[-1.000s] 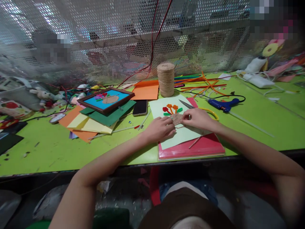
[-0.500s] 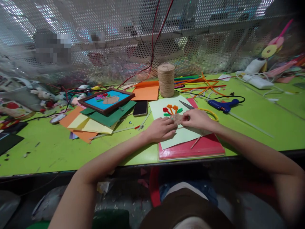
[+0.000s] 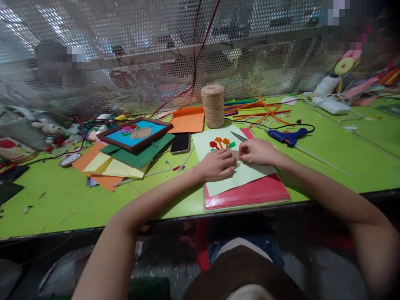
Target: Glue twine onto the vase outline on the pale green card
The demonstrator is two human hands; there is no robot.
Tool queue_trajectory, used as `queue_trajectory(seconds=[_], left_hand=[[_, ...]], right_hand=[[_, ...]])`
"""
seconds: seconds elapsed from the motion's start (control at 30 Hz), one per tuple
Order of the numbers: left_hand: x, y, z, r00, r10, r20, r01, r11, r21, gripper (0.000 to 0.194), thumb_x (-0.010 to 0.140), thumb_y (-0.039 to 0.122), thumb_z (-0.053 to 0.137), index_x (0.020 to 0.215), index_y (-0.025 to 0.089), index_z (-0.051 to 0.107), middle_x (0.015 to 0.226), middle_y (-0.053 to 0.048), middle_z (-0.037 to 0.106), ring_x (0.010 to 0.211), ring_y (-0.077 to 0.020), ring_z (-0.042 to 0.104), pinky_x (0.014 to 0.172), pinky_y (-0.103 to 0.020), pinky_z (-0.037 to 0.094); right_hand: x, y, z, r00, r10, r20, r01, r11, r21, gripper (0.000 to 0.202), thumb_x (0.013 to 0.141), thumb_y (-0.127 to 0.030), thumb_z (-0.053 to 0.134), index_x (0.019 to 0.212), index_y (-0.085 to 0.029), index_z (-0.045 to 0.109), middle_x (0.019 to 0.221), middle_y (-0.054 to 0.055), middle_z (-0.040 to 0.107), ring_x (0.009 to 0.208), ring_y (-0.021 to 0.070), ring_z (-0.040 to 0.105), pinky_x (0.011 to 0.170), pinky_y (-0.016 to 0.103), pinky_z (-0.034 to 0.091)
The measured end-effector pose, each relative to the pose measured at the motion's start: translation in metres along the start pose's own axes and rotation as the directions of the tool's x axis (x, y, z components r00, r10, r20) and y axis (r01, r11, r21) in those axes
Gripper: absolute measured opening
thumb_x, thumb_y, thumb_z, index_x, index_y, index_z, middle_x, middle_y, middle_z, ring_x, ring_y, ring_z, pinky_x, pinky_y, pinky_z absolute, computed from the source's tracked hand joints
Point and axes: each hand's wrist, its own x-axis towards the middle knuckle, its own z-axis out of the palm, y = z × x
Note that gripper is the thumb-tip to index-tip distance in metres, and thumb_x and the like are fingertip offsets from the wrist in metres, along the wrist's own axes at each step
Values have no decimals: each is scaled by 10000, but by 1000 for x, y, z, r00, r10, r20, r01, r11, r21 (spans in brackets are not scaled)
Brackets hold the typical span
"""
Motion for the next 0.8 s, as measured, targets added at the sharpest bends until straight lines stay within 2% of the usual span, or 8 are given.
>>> queue_trajectory(seconds=[0.17, 0.27, 0.37, 0.43, 0.5, 0.6, 0.67, 0.8], left_hand=[[3, 0, 1, 999, 13, 44, -15, 999, 35, 463, 1014, 444, 292, 1105, 159, 644, 1048, -112, 639, 988, -244, 548, 798, -354, 420], [4, -2, 3, 999, 29, 37, -30, 999, 19, 505, 1019, 471, 256, 1200, 155, 606, 1079, -122, 628, 999, -252, 537, 817, -359, 416], [6, -3, 3, 999, 38, 38, -39, 999, 5, 529, 1021, 485, 229, 1251, 171, 588, 1047, -120, 620, 974, -256, 534, 818, -371, 412], [8, -3, 4, 999, 41, 32, -41, 999, 3, 529, 1021, 487, 232, 1268, 177, 582, 1048, -118, 617, 971, -259, 533, 819, -374, 410], [11, -4, 5, 999, 44, 27, -44, 999, -3, 518, 1021, 482, 244, 1260, 175, 586, 1055, -115, 618, 969, -259, 533, 826, -373, 408], [13, -5, 8, 999, 47, 15, -47, 998, -34, 481, 1021, 465, 271, 1208, 171, 601, 1031, -108, 620, 946, -251, 542, 838, -370, 403], [13, -6, 9, 999, 43, 6, -42, 998, -44, 467, 1020, 459, 277, 1205, 176, 600, 1015, -106, 619, 936, -248, 546, 838, -369, 400], [12, -3, 6, 999, 34, 19, -34, 999, -2, 490, 1019, 474, 260, 1222, 189, 604, 1018, -105, 621, 946, -254, 543, 800, -366, 393]], right_hand=[[0, 3, -6, 999, -31, 10, 30, 999, 13, 218, 783, -346, 596, 884, -225, 746, 936, 32, 755, 812, 189, 638, 620, 280, 366], [-2, 17, -20, 997, -73, -11, 74, 996, 57, 243, 821, -293, 550, 898, -182, 751, 901, 52, 759, 812, 182, 649, 685, 266, 409], [-3, 33, -34, 998, -36, -60, 38, 999, 36, 246, 827, -294, 544, 885, -165, 746, 876, 63, 756, 780, 181, 648, 666, 263, 412], [-3, 41, -39, 1000, 27, -3, -27, 999, -33, 221, 804, -326, 583, 841, -172, 738, 825, 59, 746, 725, 180, 635, 610, 267, 393], [0, 46, -38, 991, 78, 106, -65, 991, -118, 185, 765, -342, 631, 776, -182, 724, 758, 49, 727, 675, 178, 618, 568, 271, 372], [9, 51, -35, 981, 88, 170, -56, 981, -184, 160, 708, -351, 690, 690, -192, 687, 684, 37, 691, 629, 171, 592, 542, 272, 354], [16, 56, -34, 977, 94, 190, -58, 981, -187, 206, 691, -387, 710, 651, -191, 659, 660, 37, 669, 601, 165, 570, 535, 276, 350], [25, 66, -34, 922, 116, 368, -92, 992, -82, 245, 708, -413, 681, 634, -188, 621, 635, 27, 643, 577, 150, 550, 538, 273, 365]])
